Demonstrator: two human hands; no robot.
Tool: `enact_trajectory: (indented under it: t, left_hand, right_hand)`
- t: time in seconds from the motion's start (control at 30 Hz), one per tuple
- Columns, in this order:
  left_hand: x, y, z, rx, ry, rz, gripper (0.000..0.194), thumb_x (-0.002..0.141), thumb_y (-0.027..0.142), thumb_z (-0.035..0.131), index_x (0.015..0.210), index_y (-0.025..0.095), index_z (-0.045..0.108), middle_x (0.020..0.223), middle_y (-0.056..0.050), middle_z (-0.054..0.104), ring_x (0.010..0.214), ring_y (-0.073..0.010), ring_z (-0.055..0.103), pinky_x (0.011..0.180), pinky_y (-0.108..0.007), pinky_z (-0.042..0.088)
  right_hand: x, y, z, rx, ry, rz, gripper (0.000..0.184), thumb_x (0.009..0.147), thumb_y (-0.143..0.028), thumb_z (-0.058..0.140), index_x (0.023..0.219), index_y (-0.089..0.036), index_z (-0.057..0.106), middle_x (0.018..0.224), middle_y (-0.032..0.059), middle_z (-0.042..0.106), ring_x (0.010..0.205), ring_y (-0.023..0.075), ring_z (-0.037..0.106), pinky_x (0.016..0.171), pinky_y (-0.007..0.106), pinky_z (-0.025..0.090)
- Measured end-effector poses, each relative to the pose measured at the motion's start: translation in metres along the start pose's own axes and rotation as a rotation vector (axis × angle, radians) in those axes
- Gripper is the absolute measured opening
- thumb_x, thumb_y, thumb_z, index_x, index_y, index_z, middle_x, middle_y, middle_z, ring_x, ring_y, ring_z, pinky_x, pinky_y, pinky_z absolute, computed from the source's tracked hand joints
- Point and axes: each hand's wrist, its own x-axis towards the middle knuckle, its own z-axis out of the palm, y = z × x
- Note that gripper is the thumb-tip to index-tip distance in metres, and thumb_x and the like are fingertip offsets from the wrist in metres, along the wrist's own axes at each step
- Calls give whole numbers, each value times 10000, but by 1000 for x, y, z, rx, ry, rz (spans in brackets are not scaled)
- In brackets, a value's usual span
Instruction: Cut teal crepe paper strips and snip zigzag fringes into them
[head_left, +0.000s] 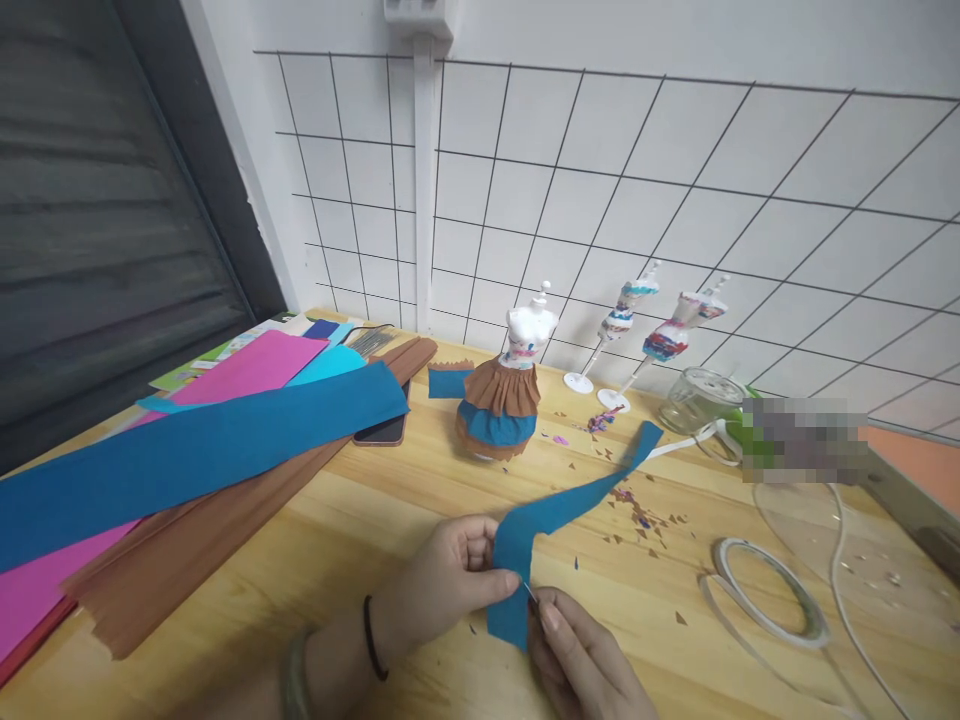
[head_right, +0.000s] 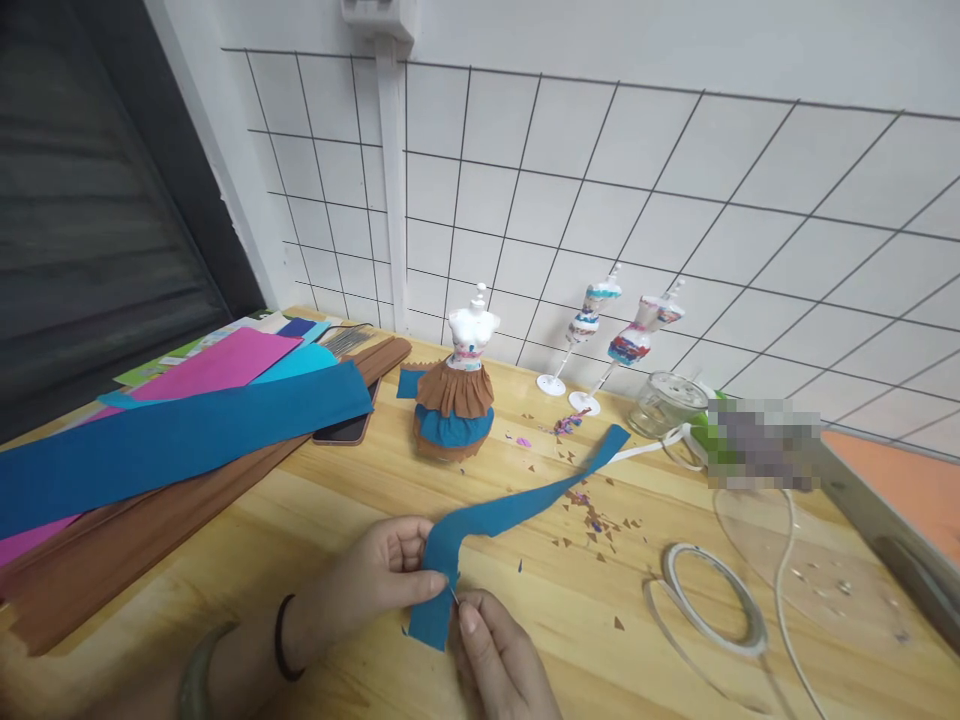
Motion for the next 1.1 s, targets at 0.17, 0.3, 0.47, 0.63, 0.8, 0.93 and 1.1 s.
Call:
enact_trajectory:
  t: [0.17, 0.3, 0.47, 0.63, 0.8, 0.93, 1.1]
  left_hand:
    - [0, -1, 0, -4, 40, -4, 238, 609, 263, 730, 746, 117, 602, 643, 7, 595, 580, -75, 518, 576, -186, 427]
    - [1, -2, -1, -14, 40, -17, 231, 611, 260, 729, 747, 114, 613, 587, 27, 580, 524, -56, 496, 537, -169, 418]
    - [1, -3, -1, -41, 31, -21, 246, 607, 273, 731, 756, 113, 619, 601, 18, 603, 530, -62, 518, 538, -174, 427]
    - [1, -4, -1, -41, 51, -17, 250, 601, 278, 735, 748, 111, 620, 598, 14, 607, 524, -64, 521, 536, -179, 430]
    - [0, -4, -1, -49, 32, -6, 240, 600, 284, 734, 743, 123, 627, 596, 20, 605, 523, -68, 523, 534, -180, 425]
    - [0, -2, 0, -44, 56, -10, 253, 591, 296, 740, 729, 121, 620, 582, 23, 599, 513, -66, 513, 539, -188, 429]
    - [0, -2, 0, -42, 58, -14, 251, 594, 282, 740, 736, 111, 623, 598, 16, 605, 525, -64, 517, 541, -179, 425]
  right_hand:
    - [3, -3, 0, -51, -19, -19, 347, 588, -544, 697, 636, -216, 594, 594, 0, 473, 584, 153, 438, 559, 238, 445]
    - [3, 0, 3, -27, 6, -19, 398, 627, -591, 636, 618, -203, 548, 598, -18, 425, 581, 133, 430, 587, 227, 445]
    - [4, 6, 1, -23, 18, -26, 413, 634, -610, 609, 651, -200, 564, 584, -27, 409, 558, 130, 439, 624, 244, 462]
    - [4, 5, -2, -88, 25, -53, 370, 596, -542, 690, 618, -195, 564, 558, -30, 408, 551, 134, 432, 605, 256, 464]
    - [5, 1, 2, -63, -11, -26, 387, 621, -570, 654, 640, -192, 575, 599, 0, 450, 576, 141, 441, 573, 240, 455]
    - [5, -4, 5, -5, -13, -7, 408, 610, -596, 645, 666, -198, 574, 628, 7, 459, 614, 146, 446, 649, 251, 456]
    - [4, -3, 5, -65, -41, -28, 367, 681, -535, 627, 615, -185, 539, 559, -51, 348, 494, 97, 298, 554, 217, 393]
